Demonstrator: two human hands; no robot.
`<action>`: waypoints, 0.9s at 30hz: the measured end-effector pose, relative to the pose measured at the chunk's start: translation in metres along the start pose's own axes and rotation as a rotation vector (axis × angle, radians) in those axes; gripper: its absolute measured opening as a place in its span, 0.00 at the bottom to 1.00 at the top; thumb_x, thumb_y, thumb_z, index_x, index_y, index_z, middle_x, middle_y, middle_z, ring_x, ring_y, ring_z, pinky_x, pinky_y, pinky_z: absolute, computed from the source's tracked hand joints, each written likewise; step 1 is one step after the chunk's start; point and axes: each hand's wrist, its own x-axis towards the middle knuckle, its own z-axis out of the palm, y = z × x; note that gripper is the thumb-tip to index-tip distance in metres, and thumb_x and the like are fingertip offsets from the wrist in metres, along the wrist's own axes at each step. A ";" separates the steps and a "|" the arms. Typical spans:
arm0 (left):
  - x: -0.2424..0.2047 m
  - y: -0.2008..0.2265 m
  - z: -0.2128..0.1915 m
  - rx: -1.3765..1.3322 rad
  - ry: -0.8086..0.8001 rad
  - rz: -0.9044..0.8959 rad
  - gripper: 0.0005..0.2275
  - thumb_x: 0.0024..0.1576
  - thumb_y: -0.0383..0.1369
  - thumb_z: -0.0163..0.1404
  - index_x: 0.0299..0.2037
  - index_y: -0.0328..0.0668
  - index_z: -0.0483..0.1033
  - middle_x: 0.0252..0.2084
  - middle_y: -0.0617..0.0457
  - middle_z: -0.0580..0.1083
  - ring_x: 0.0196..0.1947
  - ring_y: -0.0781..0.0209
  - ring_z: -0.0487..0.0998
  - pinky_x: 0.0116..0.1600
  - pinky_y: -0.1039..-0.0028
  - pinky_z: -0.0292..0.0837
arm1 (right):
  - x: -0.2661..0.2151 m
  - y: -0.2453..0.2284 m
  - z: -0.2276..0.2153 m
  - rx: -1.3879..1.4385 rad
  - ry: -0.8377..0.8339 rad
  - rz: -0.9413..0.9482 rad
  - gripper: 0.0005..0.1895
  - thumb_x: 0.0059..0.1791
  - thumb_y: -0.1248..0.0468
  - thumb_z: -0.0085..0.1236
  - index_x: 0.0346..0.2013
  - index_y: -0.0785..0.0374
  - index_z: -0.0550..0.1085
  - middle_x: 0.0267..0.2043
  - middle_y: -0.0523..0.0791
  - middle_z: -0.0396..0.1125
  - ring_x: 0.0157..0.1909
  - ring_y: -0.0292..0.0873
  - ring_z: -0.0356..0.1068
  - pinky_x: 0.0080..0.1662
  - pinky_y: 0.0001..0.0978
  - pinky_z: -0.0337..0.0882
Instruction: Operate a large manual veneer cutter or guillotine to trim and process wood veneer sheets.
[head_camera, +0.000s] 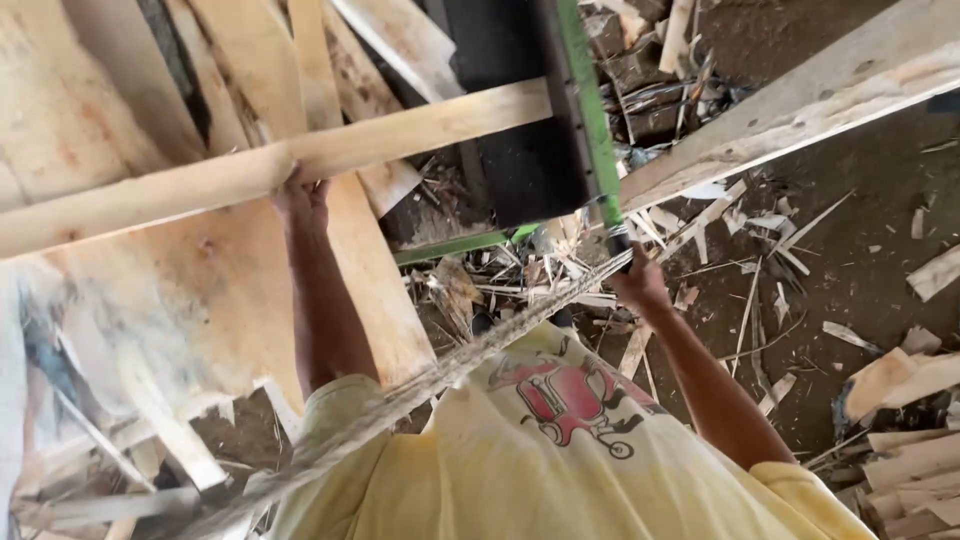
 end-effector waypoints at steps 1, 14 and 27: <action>-0.007 0.005 0.010 -0.007 0.003 0.012 0.19 0.60 0.24 0.53 0.61 0.39 0.66 0.51 0.43 0.77 0.49 0.45 0.82 0.49 0.49 0.86 | -0.016 -0.022 -0.017 -0.005 -0.004 -0.013 0.40 0.44 0.71 0.56 0.70 0.52 0.59 0.36 0.47 0.70 0.25 0.42 0.70 0.23 0.34 0.75; -0.156 0.029 -0.039 0.277 0.025 0.076 0.17 0.51 0.28 0.59 0.51 0.48 0.74 0.41 0.50 0.78 0.37 0.52 0.82 0.37 0.60 0.84 | -0.072 -0.008 -0.064 0.720 -0.173 -0.441 0.28 0.54 0.50 0.57 0.64 0.62 0.69 0.47 0.48 0.71 0.45 0.42 0.74 0.42 0.33 0.79; -0.313 -0.107 -0.065 0.109 0.189 0.025 0.14 0.57 0.26 0.55 0.53 0.35 0.75 0.46 0.45 0.79 0.42 0.52 0.82 0.47 0.60 0.84 | -0.015 0.176 0.067 -0.484 -0.538 -0.510 0.24 0.50 0.46 0.56 0.39 0.67 0.75 0.30 0.52 0.70 0.32 0.48 0.70 0.39 0.42 0.71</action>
